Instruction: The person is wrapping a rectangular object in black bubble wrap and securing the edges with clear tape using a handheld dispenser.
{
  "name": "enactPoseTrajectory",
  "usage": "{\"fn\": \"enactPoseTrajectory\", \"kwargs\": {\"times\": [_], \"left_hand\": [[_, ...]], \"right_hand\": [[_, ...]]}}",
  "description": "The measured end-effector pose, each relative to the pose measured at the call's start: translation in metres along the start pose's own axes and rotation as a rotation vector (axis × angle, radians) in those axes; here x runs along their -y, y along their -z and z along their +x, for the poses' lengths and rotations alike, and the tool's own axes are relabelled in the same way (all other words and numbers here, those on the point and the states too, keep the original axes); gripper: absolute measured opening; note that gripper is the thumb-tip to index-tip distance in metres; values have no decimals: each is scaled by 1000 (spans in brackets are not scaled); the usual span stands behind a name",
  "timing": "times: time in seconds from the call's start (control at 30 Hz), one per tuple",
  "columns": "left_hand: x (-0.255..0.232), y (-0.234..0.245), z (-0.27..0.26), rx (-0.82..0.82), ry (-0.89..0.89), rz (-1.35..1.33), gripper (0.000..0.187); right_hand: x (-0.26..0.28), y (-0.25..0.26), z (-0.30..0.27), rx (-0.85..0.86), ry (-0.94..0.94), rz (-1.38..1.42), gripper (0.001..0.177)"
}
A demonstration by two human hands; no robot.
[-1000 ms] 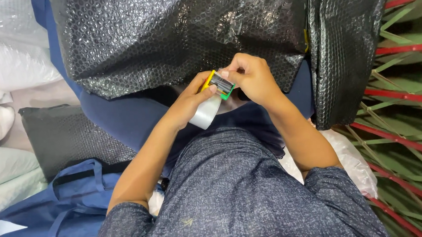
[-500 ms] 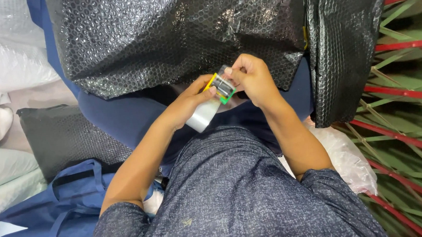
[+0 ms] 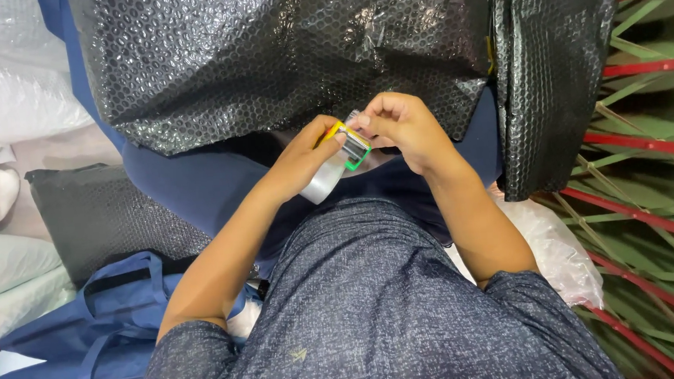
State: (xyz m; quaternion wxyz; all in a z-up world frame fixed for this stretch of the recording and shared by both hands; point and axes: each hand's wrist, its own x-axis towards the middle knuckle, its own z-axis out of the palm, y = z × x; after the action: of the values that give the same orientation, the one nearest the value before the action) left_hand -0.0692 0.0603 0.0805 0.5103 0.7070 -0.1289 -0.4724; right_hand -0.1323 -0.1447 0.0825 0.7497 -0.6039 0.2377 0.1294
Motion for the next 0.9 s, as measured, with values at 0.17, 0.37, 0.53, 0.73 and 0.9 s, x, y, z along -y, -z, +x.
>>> {"fn": "enactPoseTrajectory", "kwargs": {"times": [0.17, 0.37, 0.53, 0.73, 0.9], "left_hand": [[3, 4, 2, -17, -46, 106, 34], [12, 6, 2, -14, -78, 128, 31], [12, 5, 4, -1, -143, 114, 32], [5, 9, -2, -37, -208, 144, 29], [13, 8, 0, -116, -391, 209, 27]], "right_hand": [[4, 8, -5, 133, -76, 107, 21], [-10, 14, -8, 189, 30, 148, 36], [-16, -3, -15, 45, 68, -78, 29], [-19, -10, -11, -27, 142, -201, 3], [-11, -22, -16, -100, 233, -240, 2]]}}
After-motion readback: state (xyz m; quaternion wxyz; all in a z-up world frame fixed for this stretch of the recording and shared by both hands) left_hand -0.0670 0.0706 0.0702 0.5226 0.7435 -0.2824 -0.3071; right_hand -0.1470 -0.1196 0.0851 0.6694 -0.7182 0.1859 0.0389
